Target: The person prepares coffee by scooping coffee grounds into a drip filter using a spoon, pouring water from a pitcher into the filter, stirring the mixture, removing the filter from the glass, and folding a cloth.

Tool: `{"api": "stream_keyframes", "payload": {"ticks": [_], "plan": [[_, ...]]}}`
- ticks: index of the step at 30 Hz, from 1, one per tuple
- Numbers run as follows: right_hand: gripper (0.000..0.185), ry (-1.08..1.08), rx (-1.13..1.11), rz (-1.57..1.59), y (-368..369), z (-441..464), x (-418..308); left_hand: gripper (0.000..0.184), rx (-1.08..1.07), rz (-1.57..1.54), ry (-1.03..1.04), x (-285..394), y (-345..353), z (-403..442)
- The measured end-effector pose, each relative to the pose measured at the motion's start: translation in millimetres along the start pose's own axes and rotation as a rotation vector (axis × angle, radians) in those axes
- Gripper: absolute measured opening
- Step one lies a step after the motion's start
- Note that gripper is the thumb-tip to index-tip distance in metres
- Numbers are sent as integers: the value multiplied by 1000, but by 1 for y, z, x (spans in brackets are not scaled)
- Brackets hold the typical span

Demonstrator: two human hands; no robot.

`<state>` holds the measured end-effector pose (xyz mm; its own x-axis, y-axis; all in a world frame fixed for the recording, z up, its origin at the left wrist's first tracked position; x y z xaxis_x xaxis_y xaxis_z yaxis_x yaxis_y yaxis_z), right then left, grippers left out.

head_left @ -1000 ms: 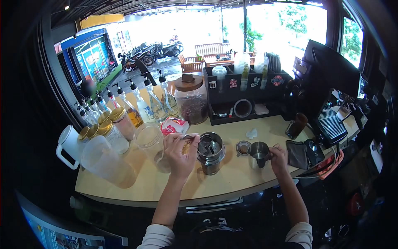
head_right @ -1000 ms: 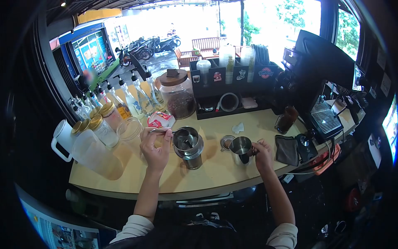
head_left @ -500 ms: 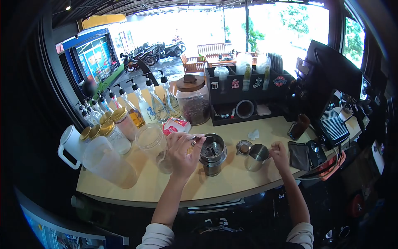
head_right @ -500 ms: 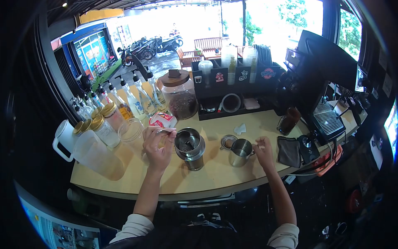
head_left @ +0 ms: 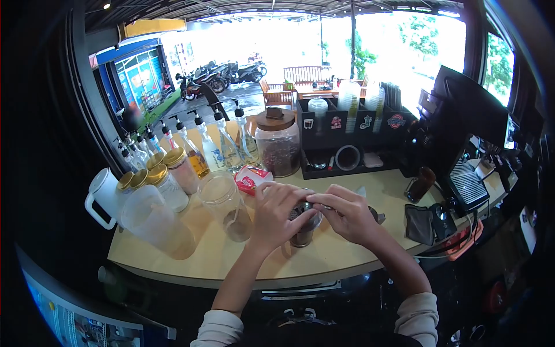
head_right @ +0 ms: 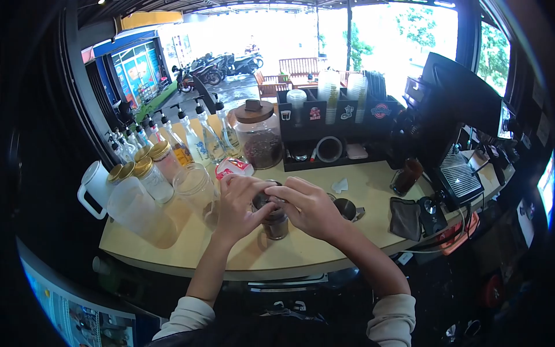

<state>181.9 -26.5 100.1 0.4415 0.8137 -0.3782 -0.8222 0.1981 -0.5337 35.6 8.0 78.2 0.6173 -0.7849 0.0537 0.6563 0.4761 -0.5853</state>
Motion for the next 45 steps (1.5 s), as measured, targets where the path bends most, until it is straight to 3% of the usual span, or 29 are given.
{"api": "stream_keyframes", "payload": {"ticks": [1,2,4,7,12,19,21,25,30,37,39,41,43,45], "plan": [[29,-6,-1,5,1,-1,0,51,0,-112,-126,-7,-2,-2],[23,-1,4,-23,2,-3,1,51,1,-106,-128,-10,-3,-5],[17,8,8,-46,4,-9,4,74,-34,-76,-240,-21,1,-15],[18,14,-74,-102,18,-16,15,78,-190,-53,-322,-29,19,-23],[16,65,-139,203,23,-16,17,75,-192,-154,-358,-33,26,-27],[8,183,-32,214,11,-13,27,79,-182,-194,-145,-34,17,-16],[9,249,-139,324,16,-15,29,81,-192,-205,-124,-37,17,-15],[12,312,-86,363,8,-13,35,82,-237,-216,-100,-42,17,-14],[15,437,-203,381,10,-10,46,81,-273,-254,-72,-40,14,-9],[13,385,-274,316,6,1,42,81,-320,-260,-60,-36,20,-7],[13,435,-143,419,3,2,46,81,-316,-264,-78,-36,22,-9],[14,455,-185,413,6,-3,47,81,-310,-264,-96,-35,24,-12],[14,474,-227,405,8,-5,51,82,-218,-277,-112,-31,25,-14],[14,434,-117,418,3,-4,53,83,-165,-329,-161,-29,37,-21]]}}
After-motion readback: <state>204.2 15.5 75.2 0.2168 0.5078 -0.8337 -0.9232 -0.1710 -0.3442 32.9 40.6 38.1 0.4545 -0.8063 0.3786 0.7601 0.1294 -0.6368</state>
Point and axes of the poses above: each hand's wrist, its own z-axis towards the middle knuckle, its own y-axis out of the palm, x = y × z, the point moved 5 cm from there along z, towards the middle knuckle, and after that the axes turned 4 degrees about z, right-handed, at the moved point
